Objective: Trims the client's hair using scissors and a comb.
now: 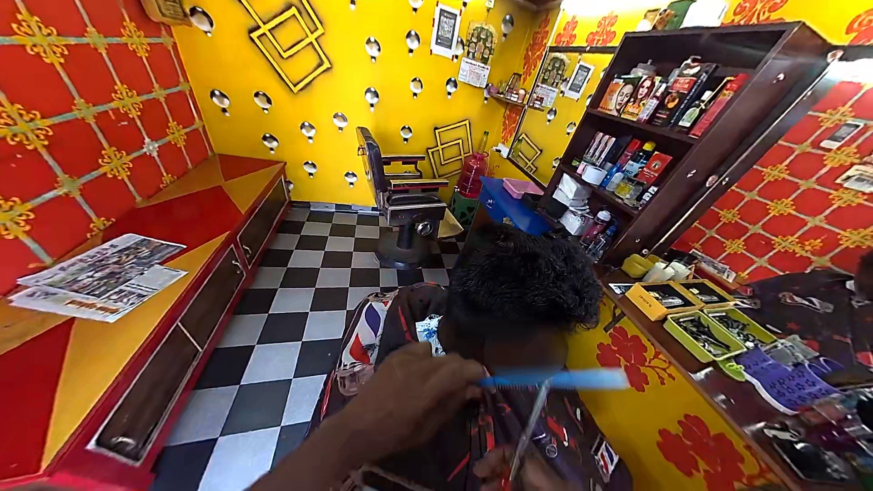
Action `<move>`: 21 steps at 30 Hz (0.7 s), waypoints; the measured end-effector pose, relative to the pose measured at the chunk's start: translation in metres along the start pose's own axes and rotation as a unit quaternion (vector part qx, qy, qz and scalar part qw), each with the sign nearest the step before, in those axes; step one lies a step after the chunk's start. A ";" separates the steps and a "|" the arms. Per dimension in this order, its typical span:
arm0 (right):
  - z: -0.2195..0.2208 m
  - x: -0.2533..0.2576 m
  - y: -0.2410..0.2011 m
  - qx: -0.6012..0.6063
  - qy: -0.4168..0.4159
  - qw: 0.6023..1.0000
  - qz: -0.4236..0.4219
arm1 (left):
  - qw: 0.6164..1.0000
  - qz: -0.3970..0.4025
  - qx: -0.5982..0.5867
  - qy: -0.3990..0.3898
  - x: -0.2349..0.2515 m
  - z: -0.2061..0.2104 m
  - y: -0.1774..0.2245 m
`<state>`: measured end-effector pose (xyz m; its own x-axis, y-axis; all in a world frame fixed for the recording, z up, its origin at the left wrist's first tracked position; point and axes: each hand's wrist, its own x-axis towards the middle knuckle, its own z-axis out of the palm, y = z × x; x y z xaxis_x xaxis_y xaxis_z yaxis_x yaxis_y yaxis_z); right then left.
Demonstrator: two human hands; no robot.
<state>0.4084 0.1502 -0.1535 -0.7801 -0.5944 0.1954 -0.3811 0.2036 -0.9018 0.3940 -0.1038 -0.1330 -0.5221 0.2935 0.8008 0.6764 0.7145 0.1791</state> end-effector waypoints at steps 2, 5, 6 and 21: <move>0.000 0.003 -0.004 0.004 0.032 0.999 -0.004 | 0.999 -0.026 0.006 0.041 0.017 -0.018 -0.024; -0.003 0.007 -0.006 -0.083 0.133 0.985 -0.073 | 0.995 -0.069 -0.047 0.053 0.046 -0.037 -0.075; -0.005 0.007 -0.007 -0.122 0.168 0.975 -0.073 | 0.994 -0.078 -0.070 0.043 0.050 -0.039 -0.090; -0.058 0.007 -0.061 -0.582 0.251 0.773 0.012 | 0.983 -0.038 -0.177 0.020 -0.037 0.010 -0.151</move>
<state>0.3975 0.1790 -0.0752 -0.7770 -0.2625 0.5721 -0.3240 0.9460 -0.0060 0.3061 -0.2168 -0.1952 -0.5625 0.2182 0.7975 0.7783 0.4654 0.4216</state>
